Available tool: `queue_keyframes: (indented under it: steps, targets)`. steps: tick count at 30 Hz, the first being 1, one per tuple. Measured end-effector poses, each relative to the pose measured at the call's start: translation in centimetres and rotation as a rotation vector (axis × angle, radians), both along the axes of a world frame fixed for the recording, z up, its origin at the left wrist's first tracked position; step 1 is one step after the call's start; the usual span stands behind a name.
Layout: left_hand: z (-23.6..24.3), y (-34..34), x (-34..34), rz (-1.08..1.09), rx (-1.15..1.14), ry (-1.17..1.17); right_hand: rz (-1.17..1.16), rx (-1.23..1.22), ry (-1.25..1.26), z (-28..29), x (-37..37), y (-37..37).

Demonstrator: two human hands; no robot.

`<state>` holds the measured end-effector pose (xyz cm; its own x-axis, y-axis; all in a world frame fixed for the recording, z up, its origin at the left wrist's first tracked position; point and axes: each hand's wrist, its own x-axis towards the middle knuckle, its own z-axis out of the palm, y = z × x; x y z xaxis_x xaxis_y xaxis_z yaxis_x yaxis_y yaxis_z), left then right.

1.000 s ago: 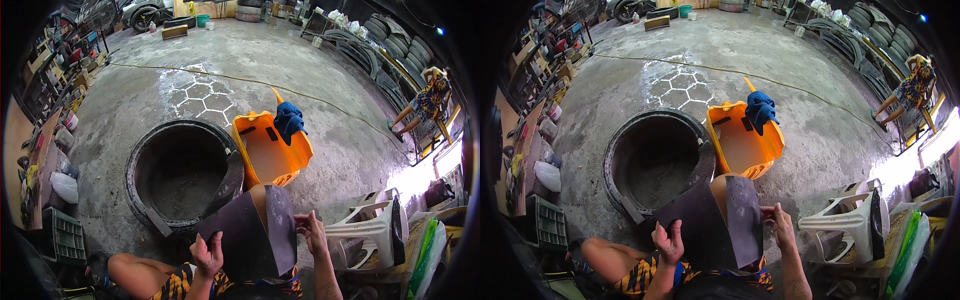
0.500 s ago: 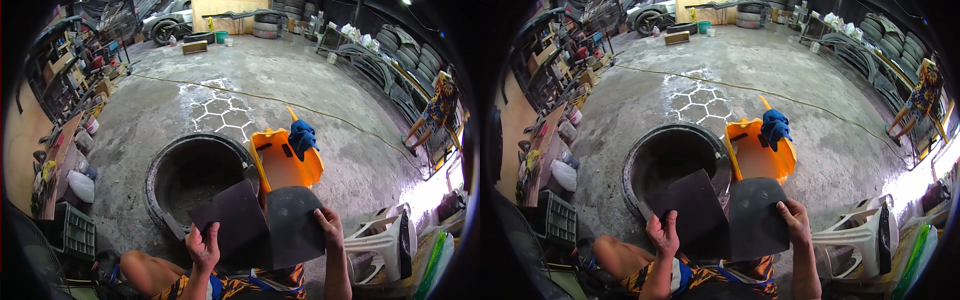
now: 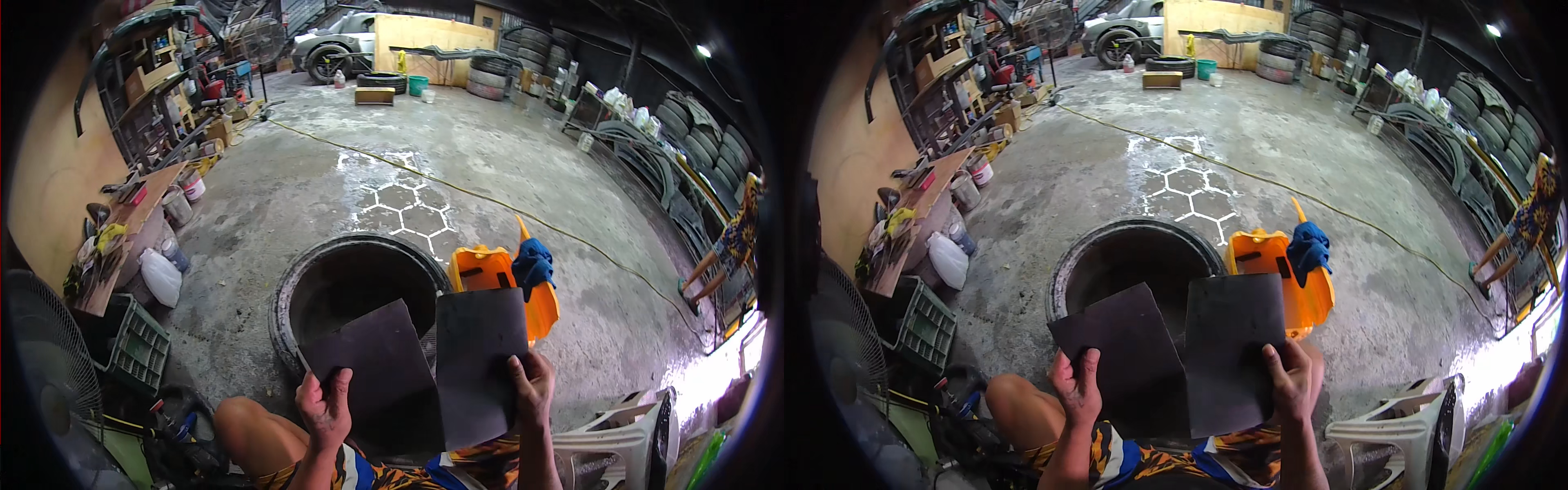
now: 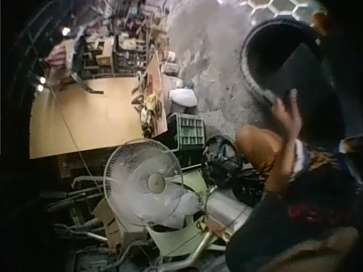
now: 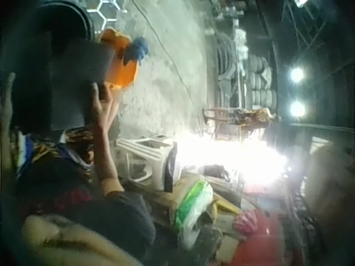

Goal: The recorder uses sandpaper and water to sand a carbon fiber or plastic automotive component.

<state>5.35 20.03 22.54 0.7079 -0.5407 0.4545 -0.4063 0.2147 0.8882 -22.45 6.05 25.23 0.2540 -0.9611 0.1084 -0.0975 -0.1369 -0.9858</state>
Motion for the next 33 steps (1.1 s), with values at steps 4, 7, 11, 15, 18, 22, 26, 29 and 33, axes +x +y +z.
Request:
queue_keyframes:
  steps: [4, 7, 11, 15, 18, 22, 26, 29, 33]
  targets:
    - [-1.2, 1.1, 1.0, -0.001, -0.018, -0.024, -0.037, -0.044, -0.245, -1.6, 2.0, 0.3]
    - [-0.4, 2.4, 2.0, 0.127, 0.080, -0.121, -0.178, -0.082, -0.238, -1.6, 2.0, 0.0]
    - [1.9, 6.8, 8.2, 0.705, 0.042, 0.198, -0.385, -0.138, -0.337, -4.6, -2.9, -4.5]
    - [2.9, 14.4, 12.4, 0.852, -0.108, 0.082, -0.354, -0.074, -0.230, -4.5, -1.2, -3.4]
    - [2.3, 20.3, 13.0, 0.409, -0.119, 0.266, -0.289, 0.015, -0.019, -3.8, 2.6, -0.1]
    - [4.6, 18.2, 8.6, 0.254, -0.009, 0.501, -0.153, -0.179, 0.027, -8.6, 8.1, 0.5]
    - [5.2, 25.7, 7.9, 0.373, -0.133, 0.530, 0.230, -0.733, 0.289, -9.5, 9.0, -0.3]
    - [2.3, 34.0, 8.8, 0.887, -0.005, 0.490, 0.204, -0.827, 0.201, -8.3, 11.8, -1.4]
    - [-1.9, 47.8, 10.6, 1.095, -0.113, 0.484, 0.207, -0.721, 0.167, -8.8, 11.5, -2.7]
